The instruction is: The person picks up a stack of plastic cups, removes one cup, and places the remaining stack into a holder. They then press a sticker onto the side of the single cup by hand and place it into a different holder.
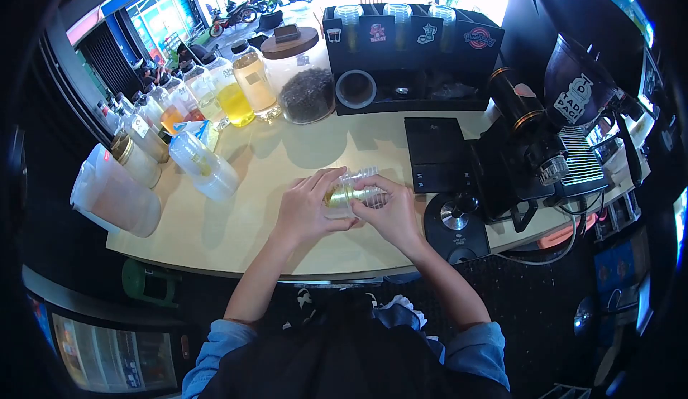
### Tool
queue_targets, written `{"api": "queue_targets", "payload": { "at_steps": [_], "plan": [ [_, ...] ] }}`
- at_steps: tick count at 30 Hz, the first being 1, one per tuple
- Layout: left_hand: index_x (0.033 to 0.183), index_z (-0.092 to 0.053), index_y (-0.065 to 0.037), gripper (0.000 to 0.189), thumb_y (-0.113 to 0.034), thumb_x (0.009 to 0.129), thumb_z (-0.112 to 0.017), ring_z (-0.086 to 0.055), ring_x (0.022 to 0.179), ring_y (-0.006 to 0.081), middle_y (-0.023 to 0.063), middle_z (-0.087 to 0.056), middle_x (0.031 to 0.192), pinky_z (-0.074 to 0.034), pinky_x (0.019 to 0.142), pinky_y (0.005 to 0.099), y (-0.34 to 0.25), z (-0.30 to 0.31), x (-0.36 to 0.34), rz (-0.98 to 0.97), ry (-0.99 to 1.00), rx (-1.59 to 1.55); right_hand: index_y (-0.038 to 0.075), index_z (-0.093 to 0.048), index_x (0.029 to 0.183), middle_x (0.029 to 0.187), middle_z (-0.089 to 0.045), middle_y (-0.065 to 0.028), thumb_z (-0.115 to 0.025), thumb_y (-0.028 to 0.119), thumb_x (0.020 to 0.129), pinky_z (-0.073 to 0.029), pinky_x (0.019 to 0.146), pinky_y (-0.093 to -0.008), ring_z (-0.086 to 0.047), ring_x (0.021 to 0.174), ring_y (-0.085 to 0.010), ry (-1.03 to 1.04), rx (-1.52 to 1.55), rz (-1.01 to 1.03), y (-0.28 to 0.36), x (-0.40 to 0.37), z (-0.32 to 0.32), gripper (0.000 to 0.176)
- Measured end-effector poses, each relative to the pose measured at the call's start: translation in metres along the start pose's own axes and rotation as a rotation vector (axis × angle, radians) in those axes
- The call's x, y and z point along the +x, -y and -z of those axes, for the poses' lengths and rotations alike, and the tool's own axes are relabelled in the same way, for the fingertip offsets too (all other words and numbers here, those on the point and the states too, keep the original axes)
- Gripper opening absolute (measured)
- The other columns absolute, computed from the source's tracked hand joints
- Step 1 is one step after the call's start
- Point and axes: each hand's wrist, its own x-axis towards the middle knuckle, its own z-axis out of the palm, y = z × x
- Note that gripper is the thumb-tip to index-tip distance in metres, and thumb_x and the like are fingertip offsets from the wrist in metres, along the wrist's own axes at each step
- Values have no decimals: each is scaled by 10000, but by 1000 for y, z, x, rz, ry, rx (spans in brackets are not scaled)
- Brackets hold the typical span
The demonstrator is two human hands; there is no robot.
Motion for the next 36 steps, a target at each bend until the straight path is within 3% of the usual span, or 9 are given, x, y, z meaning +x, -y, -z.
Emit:
{"api": "queue_targets", "payload": {
  "at_steps": [10,12,14,17,19,25,31,33,36],
  "plan": [
    [1144,-555,-111,727,-462,556,-799,-631,940,258,53,-600,1111,-473,856,392,10,10,-3,33,46,-7,-12,-639,974,891,-646,-37,-702,-27,750,-509,644,-199,-610,755,-61,-29,64,7,-19,3,15,233],
    [1119,-549,-127,660,-373,556,-789,-634,932,271,48,-584,1134,-500,842,401,19,12,-4,27,20,14,-7,-650,996,814,-656,-4,-701,7,769,-489,586,-188,-605,675,-53,-8,131,16,-24,8,26,233],
    [1120,-544,-130,644,-360,567,-781,-629,945,275,50,-577,1145,-493,855,406,16,13,-3,31,47,3,-17,-638,1010,856,-654,-17,-707,13,788,-492,610,-188,-603,700,-51,32,140,24,-23,5,29,235],
    [1127,-534,-138,619,-337,589,-767,-618,968,282,52,-564,1168,-480,880,414,12,15,-1,56,85,-6,-11,-603,1137,1019,-641,-67,-643,10,854,-512,711,-211,-610,851,-77,173,131,59,-20,5,29,287],
    [1132,-528,-143,610,-327,599,-761,-614,977,285,54,-556,1180,-473,892,417,11,16,0,75,102,-7,21,-522,1288,1203,-578,-108,-531,-2,919,-492,858,-256,-571,1029,-121,228,271,132,-23,6,29,370],
    [1138,-521,-145,592,-303,618,-754,-609,978,287,57,-549,1179,-464,890,420,10,15,1,71,122,-6,46,-450,1368,1273,-547,-118,-457,-1,945,-421,978,-289,-529,1114,-143,311,164,141,-24,4,36,425],
    [1129,-524,-134,586,-322,625,-757,-608,980,282,58,-548,1176,-458,891,419,7,15,0,64,107,17,33,-476,1338,1208,-589,-97,-528,-12,918,-484,879,-256,-560,1035,-105,292,239,117,-28,5,22,426],
    [1198,-529,-147,700,-467,626,-775,-601,1024,296,91,-555,1185,-427,929,435,10,12,-1,75,128,-4,24,-493,1317,1196,-595,-98,-549,-14,908,-496,849,-249,-571,1009,-102,257,215,125,-25,4,15,415],
    [1276,-482,-134,828,-522,609,-783,-580,1078,297,100,-543,1226,-411,966,437,7,13,0,53,103,-17,7,-529,1269,1175,-604,-103,-578,-16,892,-513,811,-242,-588,972,-100,225,179,115,-23,5,11,380]
  ]
}}
